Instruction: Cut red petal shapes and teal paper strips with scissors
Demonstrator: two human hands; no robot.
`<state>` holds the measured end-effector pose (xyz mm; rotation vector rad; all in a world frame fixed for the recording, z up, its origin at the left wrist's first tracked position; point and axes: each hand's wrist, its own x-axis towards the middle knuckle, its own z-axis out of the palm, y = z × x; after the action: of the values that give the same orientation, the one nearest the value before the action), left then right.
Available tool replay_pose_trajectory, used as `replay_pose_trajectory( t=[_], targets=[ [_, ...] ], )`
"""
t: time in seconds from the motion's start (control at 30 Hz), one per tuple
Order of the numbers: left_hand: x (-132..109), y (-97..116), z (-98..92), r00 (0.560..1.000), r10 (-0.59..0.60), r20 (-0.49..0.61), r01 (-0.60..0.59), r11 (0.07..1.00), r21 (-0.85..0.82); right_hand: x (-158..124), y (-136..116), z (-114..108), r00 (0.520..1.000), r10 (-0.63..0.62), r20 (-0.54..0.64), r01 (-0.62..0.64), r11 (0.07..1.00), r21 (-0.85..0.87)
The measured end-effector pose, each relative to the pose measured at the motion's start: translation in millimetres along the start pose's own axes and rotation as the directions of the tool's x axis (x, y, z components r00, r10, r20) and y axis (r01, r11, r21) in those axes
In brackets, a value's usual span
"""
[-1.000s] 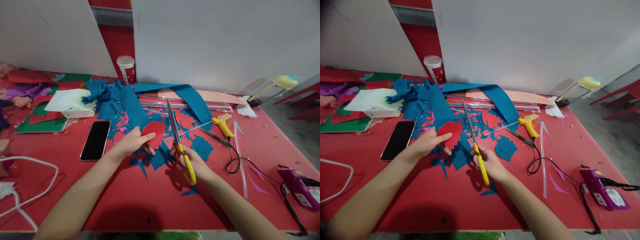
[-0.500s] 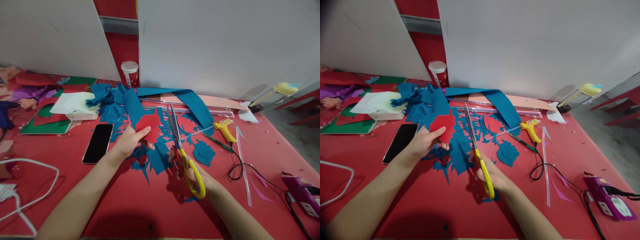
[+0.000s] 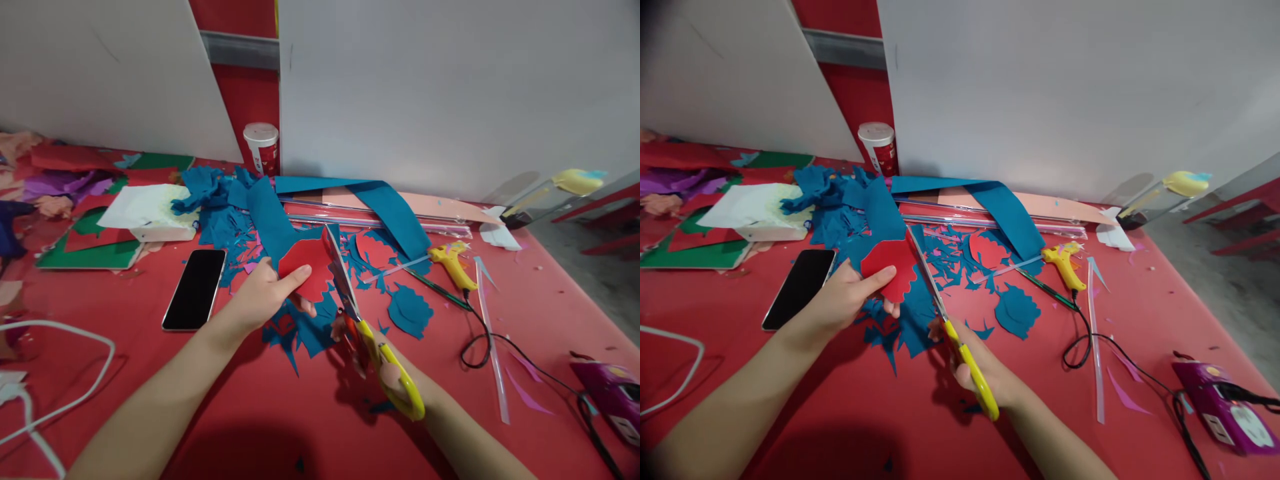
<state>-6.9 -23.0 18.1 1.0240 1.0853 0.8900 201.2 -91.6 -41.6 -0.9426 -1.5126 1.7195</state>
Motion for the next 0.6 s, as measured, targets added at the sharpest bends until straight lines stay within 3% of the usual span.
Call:
replay_pose_trajectory(
  t=[0.13, 0.3, 0.43, 0.6],
  targets=[
    [0.3, 1.5, 2.2, 0.997, -0.017, 0.074, 0.009, 0.995, 0.102, -2.4, 10.3, 6.8, 0.996, 0.032, -0.083, -0.024, 0.995, 0.098],
    [-1.3, 4.7, 5.4, 0.996, -0.031, 0.088, 0.024, 0.997, 0.078, -3.0, 30.8, 3.5, 0.999, 0.007, -0.051, 0.000, 0.991, 0.137],
    [-2.6, 2.7, 6.8, 0.995, -0.028, 0.097, 0.019, 0.996, 0.086, -2.6, 30.1, 0.8, 0.999, 0.032, -0.001, -0.031, 0.989, 0.147],
    [-2.3, 0.1, 10.3, 0.993, -0.003, 0.115, -0.008, 0.996, 0.092, -2.2, 28.4, 6.3, 0.998, 0.042, -0.044, -0.032, 0.979, 0.203]
  ],
)
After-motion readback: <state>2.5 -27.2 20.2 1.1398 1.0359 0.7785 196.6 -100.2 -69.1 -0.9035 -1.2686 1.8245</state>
